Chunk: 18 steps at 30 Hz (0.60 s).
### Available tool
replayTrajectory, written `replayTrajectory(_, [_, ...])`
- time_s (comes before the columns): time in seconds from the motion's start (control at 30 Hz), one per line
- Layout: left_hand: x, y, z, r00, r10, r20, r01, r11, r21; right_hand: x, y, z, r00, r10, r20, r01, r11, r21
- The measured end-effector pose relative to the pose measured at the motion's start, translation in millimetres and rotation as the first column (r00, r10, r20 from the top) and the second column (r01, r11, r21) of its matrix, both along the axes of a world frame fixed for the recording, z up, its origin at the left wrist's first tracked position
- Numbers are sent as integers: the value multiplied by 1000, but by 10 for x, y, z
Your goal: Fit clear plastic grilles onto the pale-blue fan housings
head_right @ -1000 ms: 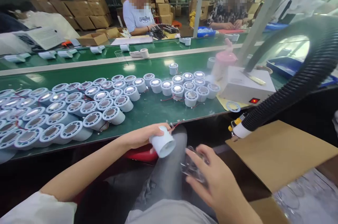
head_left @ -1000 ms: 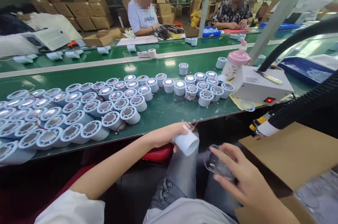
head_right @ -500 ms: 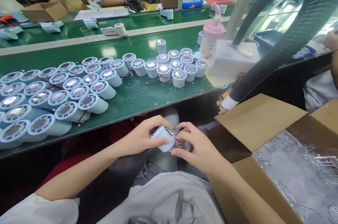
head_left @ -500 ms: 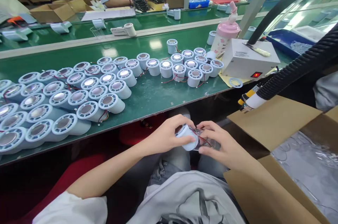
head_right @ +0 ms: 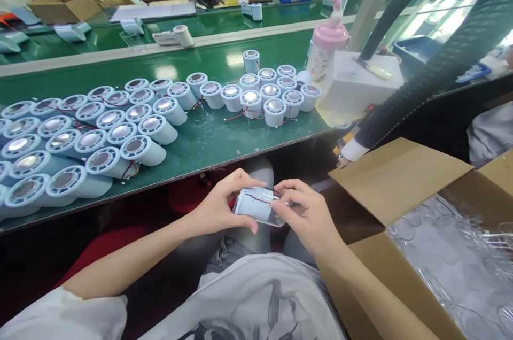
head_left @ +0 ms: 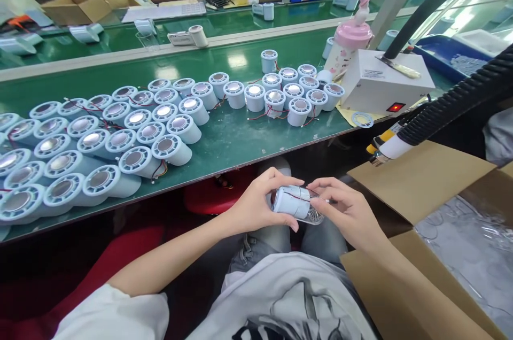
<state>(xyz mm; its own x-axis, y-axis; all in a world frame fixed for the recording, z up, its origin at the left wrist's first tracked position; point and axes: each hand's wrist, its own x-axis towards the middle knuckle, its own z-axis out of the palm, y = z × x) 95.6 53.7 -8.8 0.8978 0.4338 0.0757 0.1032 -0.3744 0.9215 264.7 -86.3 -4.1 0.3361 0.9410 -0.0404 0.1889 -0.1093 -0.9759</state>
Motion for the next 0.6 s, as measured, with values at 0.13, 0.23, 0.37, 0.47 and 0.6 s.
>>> replayTrajectory(0.13, [22,11,-68,995,-95,-33,95,996,-1,66,1,-42,989,-57,-135,51,998,-44])
replayTrajectory(0.23, [28,-19,-102,988,-149,-39,138,966,-217,142,-10,-56,955,-54,-293,43,998,-43])
replayTrajectory(0.37, [22,-73,-97,995,-102,-15,78,844,-531,179,-62,-30,990,133,-49,-130,989,68])
replayTrajectory(0.47, [6,-92,-69,993,-111,-29,67,763,-643,163,-124,-22,944,191,269,-222,971,92])
replayTrajectory(0.6, [-22,-76,-29,987,-158,-20,119,818,-563,152,-205,-61,963,194,188,-218,969,113])
